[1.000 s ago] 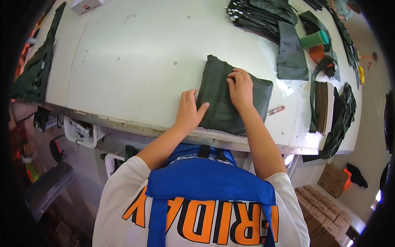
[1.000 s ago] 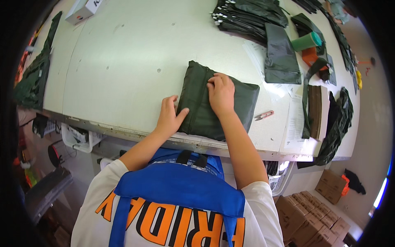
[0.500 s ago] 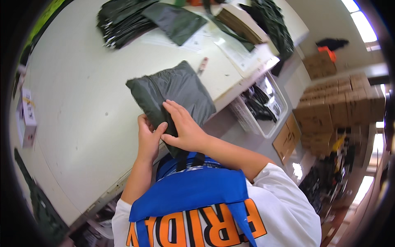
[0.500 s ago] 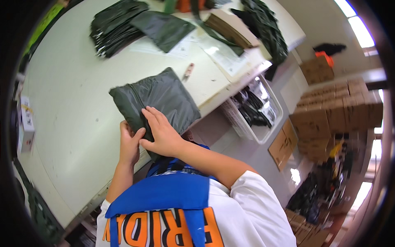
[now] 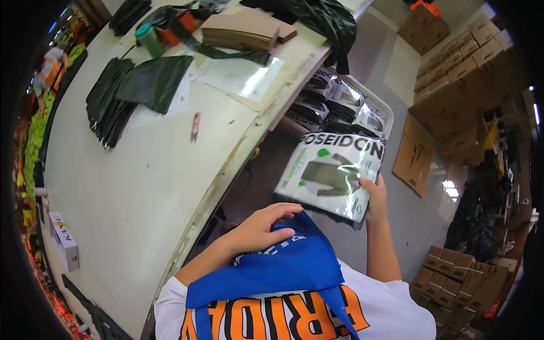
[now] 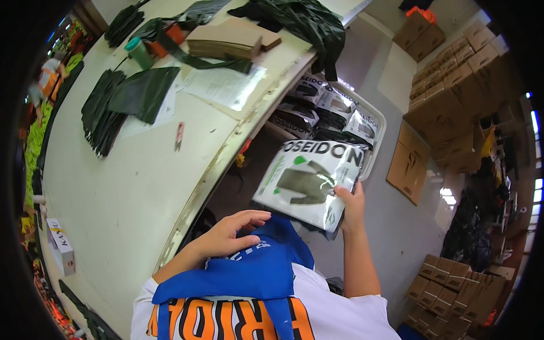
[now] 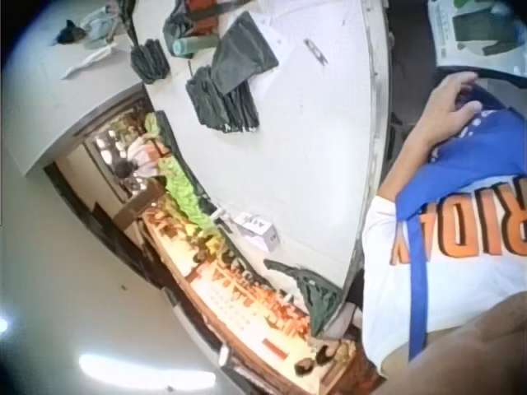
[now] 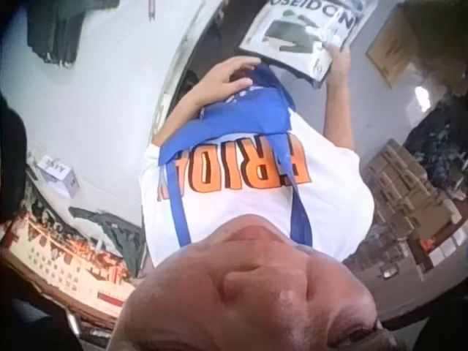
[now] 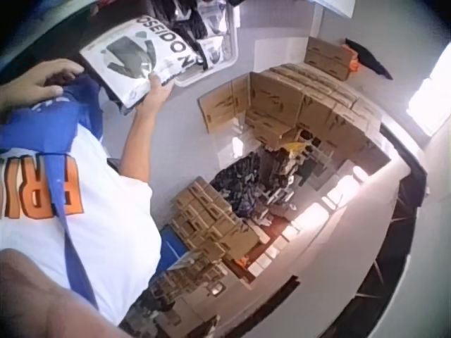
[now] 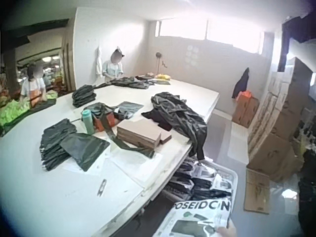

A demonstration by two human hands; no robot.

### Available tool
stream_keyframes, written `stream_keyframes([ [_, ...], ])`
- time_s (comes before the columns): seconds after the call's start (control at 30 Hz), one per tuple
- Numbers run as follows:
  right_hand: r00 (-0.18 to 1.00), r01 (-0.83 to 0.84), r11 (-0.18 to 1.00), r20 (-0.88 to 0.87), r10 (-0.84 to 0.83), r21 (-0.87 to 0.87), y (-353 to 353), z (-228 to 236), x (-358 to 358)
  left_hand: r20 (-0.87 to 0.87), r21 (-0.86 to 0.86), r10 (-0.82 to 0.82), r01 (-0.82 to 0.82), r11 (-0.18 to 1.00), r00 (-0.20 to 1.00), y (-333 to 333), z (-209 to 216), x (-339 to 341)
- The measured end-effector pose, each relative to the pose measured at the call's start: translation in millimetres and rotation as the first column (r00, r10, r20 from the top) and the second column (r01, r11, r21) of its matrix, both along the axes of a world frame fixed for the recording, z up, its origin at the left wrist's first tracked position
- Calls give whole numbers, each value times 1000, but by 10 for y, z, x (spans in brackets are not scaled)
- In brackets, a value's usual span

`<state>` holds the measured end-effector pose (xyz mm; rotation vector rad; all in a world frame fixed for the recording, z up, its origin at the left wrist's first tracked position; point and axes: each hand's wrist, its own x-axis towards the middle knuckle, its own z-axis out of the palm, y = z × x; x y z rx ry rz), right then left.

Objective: The person folds a dark green poly mailer, then uses small scissors to trim excess material from the edges and corners of several mailers. The person repeatedly cuts and smooths the edges, then lays the trimmed mailer flat on the table.

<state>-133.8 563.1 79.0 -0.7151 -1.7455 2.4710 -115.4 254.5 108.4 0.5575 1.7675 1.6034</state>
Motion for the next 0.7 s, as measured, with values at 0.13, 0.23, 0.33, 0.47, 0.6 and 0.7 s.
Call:
stream_keyframes([
  [0.13, 992, 99, 989, -65, -106, -109, 715, -631, -805, 247, -87, 218, -202, 975, 944, 534, -294, -189],
  [0.23, 989, 104, 978, -81, -120, -180, 979, -1056, -1745, 324, -103, 344, -328, 939, 881, 769, -401, -261],
  [0.33, 982, 36, 970, 169, -78, 242, 1170, -1485, -2681, 306, -165, 462, -432, 887, 832, 863, -453, -268],
  [0.47, 964, 13, 626, 157, -215, 780, 1483, -2204, -3438, 313, -217, 604, -564, 797, 733, 877, -578, -77],
  [0.6, 948, -313, 794, 226, 226, 520, 978, -2488, -3116, 323, -295, 763, -707, 643, 560, 779, -919, 503],
  [0.7, 619, -772, 315, 540, 571, 552, 212, -2753, -2193, 233, -467, 896, -765, 444, 378, 761, -1478, 1461],
])
